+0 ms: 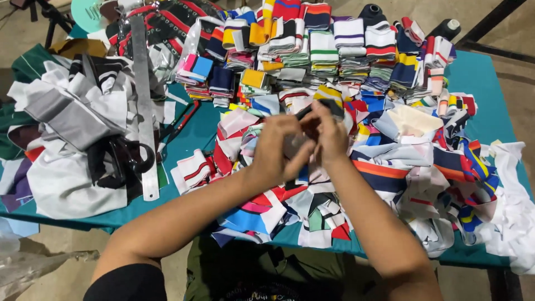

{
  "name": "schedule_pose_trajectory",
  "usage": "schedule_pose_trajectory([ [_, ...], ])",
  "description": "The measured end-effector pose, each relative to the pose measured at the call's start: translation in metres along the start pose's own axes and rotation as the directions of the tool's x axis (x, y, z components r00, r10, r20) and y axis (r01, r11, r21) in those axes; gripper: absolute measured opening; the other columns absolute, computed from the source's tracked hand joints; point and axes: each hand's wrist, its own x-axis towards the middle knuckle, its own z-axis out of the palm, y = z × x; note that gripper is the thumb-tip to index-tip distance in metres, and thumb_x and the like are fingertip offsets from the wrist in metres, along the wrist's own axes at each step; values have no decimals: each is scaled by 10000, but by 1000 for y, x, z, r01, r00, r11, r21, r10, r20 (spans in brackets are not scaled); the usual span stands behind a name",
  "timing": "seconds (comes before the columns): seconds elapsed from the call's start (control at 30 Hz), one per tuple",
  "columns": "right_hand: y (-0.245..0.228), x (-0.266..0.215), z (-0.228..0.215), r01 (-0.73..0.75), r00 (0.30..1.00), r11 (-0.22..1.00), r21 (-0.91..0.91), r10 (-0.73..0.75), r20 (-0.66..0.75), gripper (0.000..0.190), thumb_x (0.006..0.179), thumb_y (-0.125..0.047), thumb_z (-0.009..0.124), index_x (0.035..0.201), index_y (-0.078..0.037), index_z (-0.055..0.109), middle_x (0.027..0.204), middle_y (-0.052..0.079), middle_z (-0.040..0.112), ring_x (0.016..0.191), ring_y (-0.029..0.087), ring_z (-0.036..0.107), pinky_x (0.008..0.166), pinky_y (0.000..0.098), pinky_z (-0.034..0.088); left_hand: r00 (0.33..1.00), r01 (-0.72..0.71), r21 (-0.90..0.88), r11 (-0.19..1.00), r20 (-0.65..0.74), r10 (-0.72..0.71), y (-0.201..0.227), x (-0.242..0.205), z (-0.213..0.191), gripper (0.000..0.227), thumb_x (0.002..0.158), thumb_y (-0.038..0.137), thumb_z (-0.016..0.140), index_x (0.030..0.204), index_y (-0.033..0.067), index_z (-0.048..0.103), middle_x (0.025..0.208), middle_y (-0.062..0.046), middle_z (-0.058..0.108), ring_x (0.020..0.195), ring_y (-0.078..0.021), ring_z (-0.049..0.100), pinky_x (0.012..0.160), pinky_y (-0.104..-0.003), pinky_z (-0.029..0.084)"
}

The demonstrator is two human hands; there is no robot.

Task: Sorting and stacking multi-colored fabric scraps from a large pile on a table.

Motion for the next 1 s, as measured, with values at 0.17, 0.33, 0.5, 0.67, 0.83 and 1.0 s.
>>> schedule_pose_trajectory([
  [0.17,31,47,-9,142,961,923,357,-215,173,484,972,-264,683,630,77,666,542,198,588,469,222,603,437,286,507,990,69,164,984,109,-87,0,20,-12,386,945,178,719,1255,29,542,1214,-185,596,1149,-411,574,953,-490,435],
  [0.33,17,33,-6,165,936,889,426,-278,218,552,1010,-256,641,553,42,553,567,232,561,478,251,568,418,287,443,968,68,249,966,217,-124,-8,11,-8,373,974,265,675,1266,50,588,1068,-114,673,1025,-318,653,849,-411,468],
  [0.5,17,37,-5,209,889,860,465,-365,277,618,1041,-211,620,476,-67,416,433,125,423,399,193,472,465,244,397,922,5,351,936,361,-140,-14,8,-9,269,1010,372,575,1084,128,661,878,-87,701,913,-291,671,856,-432,434],
  [0.67,18,39,-13,280,834,865,416,-434,341,583,1050,-133,611,504,-45,427,444,107,369,425,180,413,494,251,412,834,14,370,929,508,-216,-16,17,-30,174,969,273,611,1015,114,666,832,-105,719,860,-312,704,844,-471,458],
  [0.83,-11,19,-14,495,764,847,193,-530,368,593,997,-102,686,467,-79,421,433,22,326,454,82,317,480,197,307,834,47,305,951,513,-206,-12,17,-43,129,959,186,629,1023,82,671,802,-125,698,812,-311,686,763,-416,487],
  [1.0,-49,-3,-25,693,663,721,-16,-629,405,548,935,-75,749,454,-93,488,390,-2,327,418,67,263,430,231,258,862,59,242,969,477,-171,-22,13,-42,126,950,170,600,1003,69,654,752,-119,657,767,-312,670,694,-394,503],
])
